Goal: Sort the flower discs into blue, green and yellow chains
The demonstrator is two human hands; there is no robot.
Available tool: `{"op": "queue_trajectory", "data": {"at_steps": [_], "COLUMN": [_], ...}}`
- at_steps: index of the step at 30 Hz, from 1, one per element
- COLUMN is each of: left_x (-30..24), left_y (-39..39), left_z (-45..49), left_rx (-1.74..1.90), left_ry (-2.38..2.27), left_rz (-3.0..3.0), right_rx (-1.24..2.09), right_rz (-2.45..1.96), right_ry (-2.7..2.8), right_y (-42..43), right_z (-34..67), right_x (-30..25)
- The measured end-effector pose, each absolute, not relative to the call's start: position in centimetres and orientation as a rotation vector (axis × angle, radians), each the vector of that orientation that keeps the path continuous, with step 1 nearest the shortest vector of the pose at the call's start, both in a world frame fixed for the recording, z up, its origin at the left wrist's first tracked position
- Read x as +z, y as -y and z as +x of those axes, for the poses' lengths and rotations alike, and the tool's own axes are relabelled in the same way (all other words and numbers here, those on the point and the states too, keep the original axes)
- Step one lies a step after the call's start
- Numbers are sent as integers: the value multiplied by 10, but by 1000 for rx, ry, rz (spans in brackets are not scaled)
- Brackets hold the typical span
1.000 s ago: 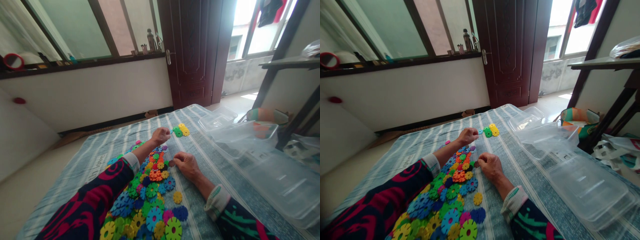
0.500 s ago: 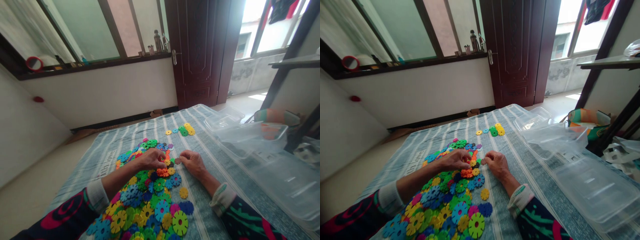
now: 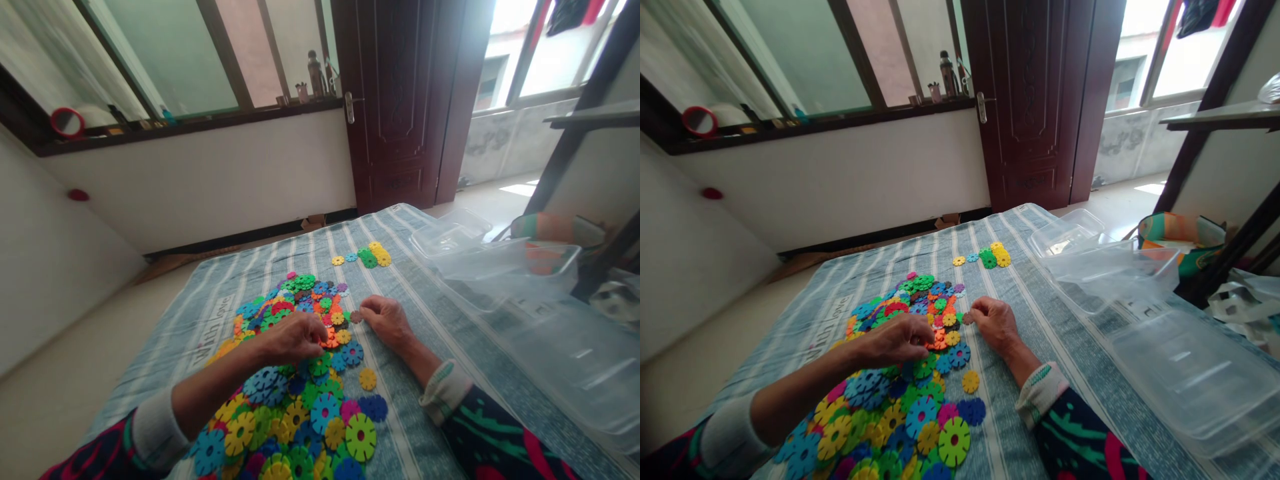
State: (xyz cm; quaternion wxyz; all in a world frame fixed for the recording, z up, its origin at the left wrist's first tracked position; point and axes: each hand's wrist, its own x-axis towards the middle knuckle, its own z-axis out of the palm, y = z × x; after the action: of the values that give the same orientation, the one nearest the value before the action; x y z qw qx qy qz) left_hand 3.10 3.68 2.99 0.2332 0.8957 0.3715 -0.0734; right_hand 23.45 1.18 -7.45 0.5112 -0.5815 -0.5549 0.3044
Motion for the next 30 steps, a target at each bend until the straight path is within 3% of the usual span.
{"op": "queue_trajectory", "data": {"at_steps": [11,19,30], "left_x": [27,22,21], "left_y": [-24,-36,-60], "left_z": [23,13,29], "left_rx": [-259,-156,342], "left_ry": [-1043,-1067,-1250], "left_rz": [2486,2096,1740], "right_rx": [736,739,731], "right_rz": [-1404,-1405,-1410], "right_ry": [1332,1339,1339], "right_y": [-8,-9,-11], "right_z": [235,235,235], "right_x": [-70,-71,-73]}}
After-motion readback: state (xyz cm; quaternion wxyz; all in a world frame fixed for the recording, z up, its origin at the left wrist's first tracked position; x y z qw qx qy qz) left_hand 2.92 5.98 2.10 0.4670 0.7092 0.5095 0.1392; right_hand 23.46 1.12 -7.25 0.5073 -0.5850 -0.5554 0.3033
